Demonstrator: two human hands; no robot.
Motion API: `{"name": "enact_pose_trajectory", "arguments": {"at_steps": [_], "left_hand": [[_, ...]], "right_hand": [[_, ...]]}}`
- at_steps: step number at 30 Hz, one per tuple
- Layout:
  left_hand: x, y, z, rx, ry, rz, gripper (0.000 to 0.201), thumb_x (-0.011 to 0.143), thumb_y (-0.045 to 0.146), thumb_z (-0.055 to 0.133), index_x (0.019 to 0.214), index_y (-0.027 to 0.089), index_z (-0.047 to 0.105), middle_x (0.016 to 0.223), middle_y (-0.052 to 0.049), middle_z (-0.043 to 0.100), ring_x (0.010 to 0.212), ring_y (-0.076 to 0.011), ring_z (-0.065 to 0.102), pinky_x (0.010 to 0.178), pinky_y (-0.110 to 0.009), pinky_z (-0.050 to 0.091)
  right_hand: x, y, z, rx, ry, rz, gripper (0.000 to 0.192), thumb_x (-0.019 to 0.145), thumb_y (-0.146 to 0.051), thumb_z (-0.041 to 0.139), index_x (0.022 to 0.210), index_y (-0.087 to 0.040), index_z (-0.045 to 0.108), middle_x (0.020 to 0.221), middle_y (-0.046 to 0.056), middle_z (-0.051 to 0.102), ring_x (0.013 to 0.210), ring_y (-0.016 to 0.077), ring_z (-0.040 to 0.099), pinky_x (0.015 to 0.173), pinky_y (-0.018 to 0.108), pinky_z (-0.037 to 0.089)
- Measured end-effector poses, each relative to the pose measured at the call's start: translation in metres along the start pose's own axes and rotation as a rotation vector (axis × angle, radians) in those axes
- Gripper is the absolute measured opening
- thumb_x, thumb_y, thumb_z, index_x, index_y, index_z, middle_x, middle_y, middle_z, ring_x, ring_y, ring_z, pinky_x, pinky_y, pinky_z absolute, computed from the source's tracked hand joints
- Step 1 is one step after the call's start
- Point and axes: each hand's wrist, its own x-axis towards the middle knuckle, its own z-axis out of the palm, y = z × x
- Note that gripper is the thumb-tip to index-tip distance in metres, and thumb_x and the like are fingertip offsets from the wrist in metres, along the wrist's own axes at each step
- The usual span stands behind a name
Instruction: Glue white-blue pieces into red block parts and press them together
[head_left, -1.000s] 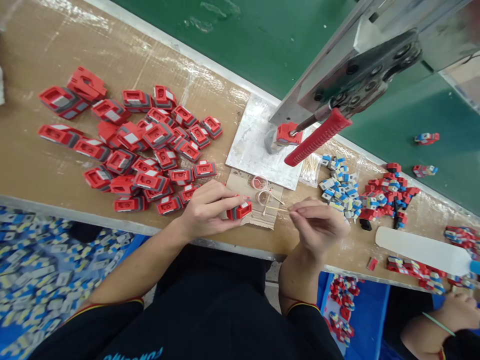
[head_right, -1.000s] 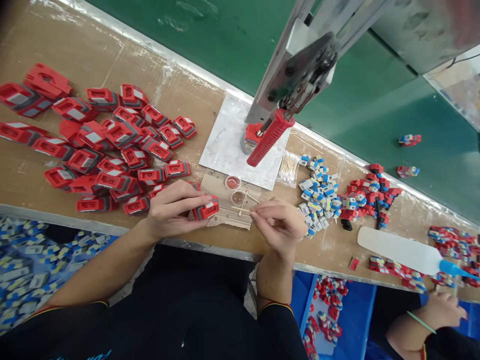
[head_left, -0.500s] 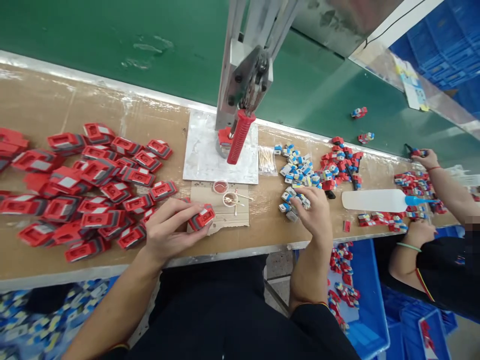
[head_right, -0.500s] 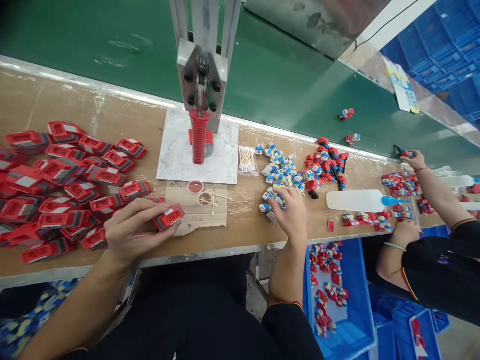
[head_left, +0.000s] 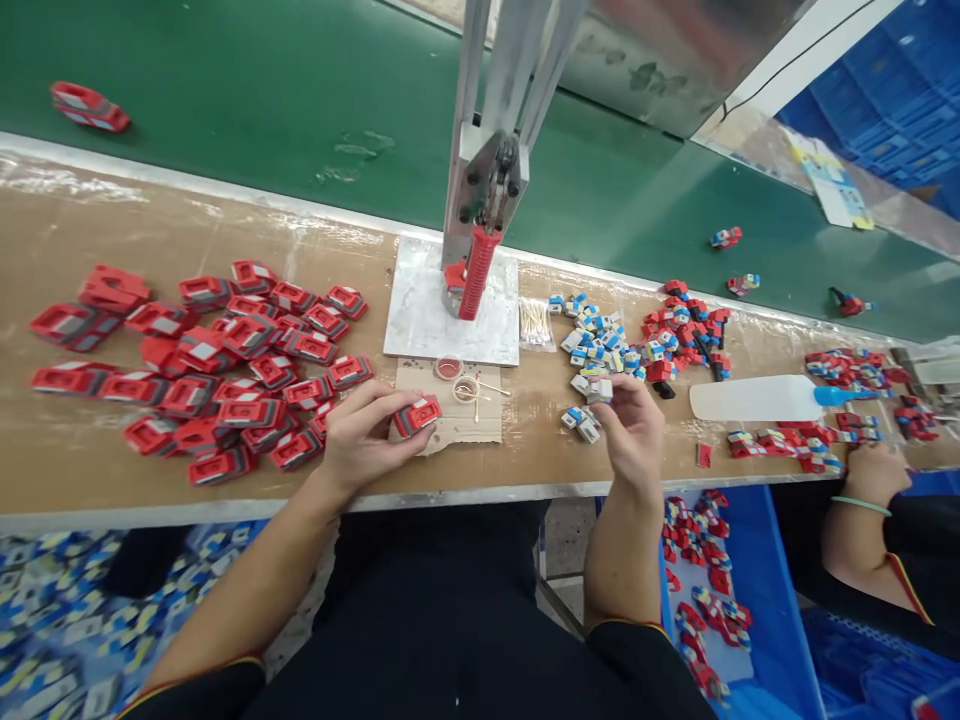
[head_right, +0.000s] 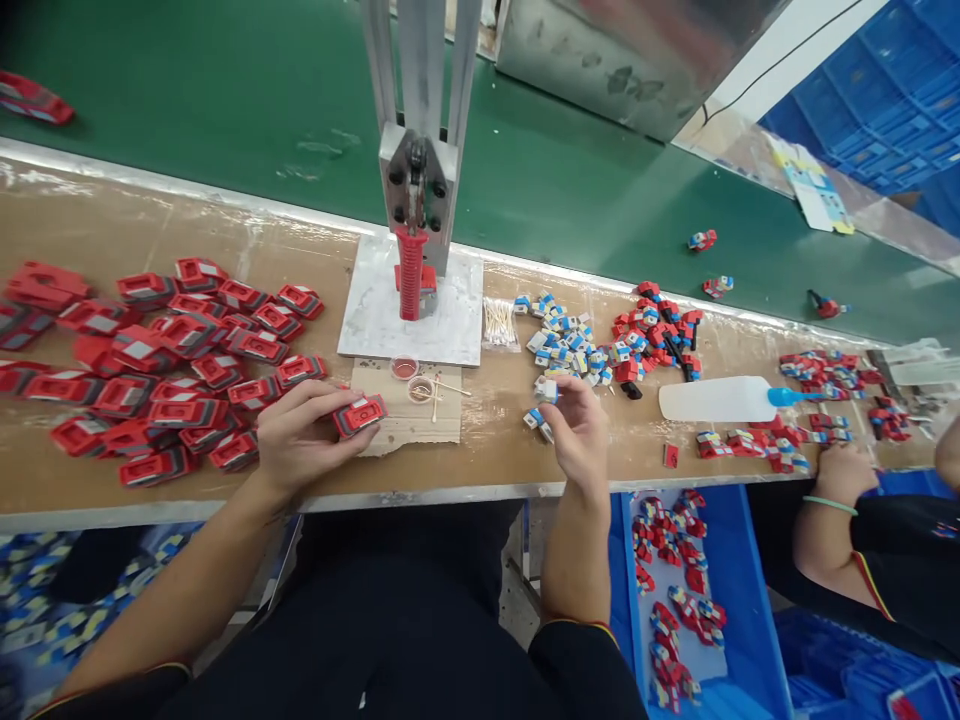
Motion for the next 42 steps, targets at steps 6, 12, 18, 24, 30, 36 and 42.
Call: {"name": "enact_pose_trajectory", "arguments": {"at_steps": [6, 12, 18, 24, 30, 36, 42], "left_hand": [[-0.002, 0.027, 0.001, -0.220, -0.162, -0.040, 0.034, 0.094, 0.028, 0.081, 0.127, 0.020, 0.074, 0.105, -0.009, 0.079, 0.090, -0.0208, 0.077, 0.082, -0.031, 0.065], [-0.017, 0.041, -0.003, -0.334, -0.268, -0.096, 0.043, 0.104, 0.044, 0.067, 0.138, 0.018, 0.066, 0.127, -0.019, 0.078, 0.117, -0.0275, 0.078, 0.098, -0.040, 0.066], [-0.022, 0.049, -0.012, -0.285, -0.327, -0.085, 0.041, 0.104, 0.030, 0.068, 0.143, 0.019, 0.059, 0.125, -0.016, 0.080, 0.117, -0.0251, 0.080, 0.100, -0.035, 0.067], [-0.018, 0.052, -0.015, -0.217, -0.384, 0.015, 0.043, 0.105, 0.025, 0.066, 0.146, 0.018, 0.057, 0.123, -0.016, 0.081, 0.113, -0.0252, 0.081, 0.097, -0.033, 0.068], [-0.017, 0.057, -0.027, -0.220, -0.464, 0.015, 0.039, 0.103, 0.027, 0.069, 0.140, 0.017, 0.060, 0.120, -0.015, 0.081, 0.109, -0.0255, 0.082, 0.097, -0.033, 0.067], [-0.029, 0.066, -0.014, -0.645, -0.444, -0.455, 0.047, 0.102, 0.032, 0.071, 0.144, 0.022, 0.054, 0.098, -0.006, 0.081, 0.080, -0.0186, 0.080, 0.069, -0.025, 0.064], [-0.030, 0.061, 0.000, -0.775, -0.133, -0.414, 0.028, 0.106, 0.025, 0.066, 0.133, 0.029, 0.061, 0.128, -0.011, 0.078, 0.109, -0.0228, 0.081, 0.083, -0.032, 0.069]], "right_hand": [[-0.036, -0.037, 0.063, 0.588, -0.014, -0.009, 0.033, 0.097, -0.054, 0.074, 0.120, -0.032, 0.064, 0.104, 0.006, 0.073, 0.089, 0.0222, 0.077, 0.064, 0.030, 0.062], [-0.040, -0.055, 0.090, 0.639, -0.085, -0.062, 0.028, 0.097, -0.049, 0.075, 0.119, -0.033, 0.068, 0.102, 0.006, 0.076, 0.086, 0.0229, 0.077, 0.070, 0.035, 0.066], [-0.042, -0.083, 0.084, 0.264, -0.202, -0.336, 0.034, 0.099, -0.021, 0.075, 0.130, -0.034, 0.073, 0.107, 0.007, 0.078, 0.098, 0.0228, 0.078, 0.083, 0.037, 0.068], [-0.031, -0.097, 0.074, 0.006, -0.388, -0.509, 0.048, 0.101, -0.013, 0.068, 0.144, -0.034, 0.064, 0.108, 0.007, 0.079, 0.097, 0.0240, 0.077, 0.082, 0.039, 0.067], [-0.030, -0.104, 0.063, -0.070, -0.510, -0.534, 0.051, 0.104, -0.013, 0.061, 0.151, -0.031, 0.059, 0.107, 0.009, 0.077, 0.092, 0.0223, 0.075, 0.077, 0.035, 0.065], [-0.027, -0.092, 0.069, -0.107, -0.590, -0.540, 0.062, 0.108, -0.031, 0.059, 0.166, -0.032, 0.039, 0.120, 0.012, 0.072, 0.107, 0.0272, 0.073, 0.090, 0.042, 0.066], [-0.043, -0.076, 0.091, 0.181, -0.438, -0.305, 0.074, 0.106, -0.068, 0.045, 0.170, -0.033, 0.031, 0.163, 0.019, 0.049, 0.140, 0.0342, 0.061, 0.101, 0.050, 0.065]]}}
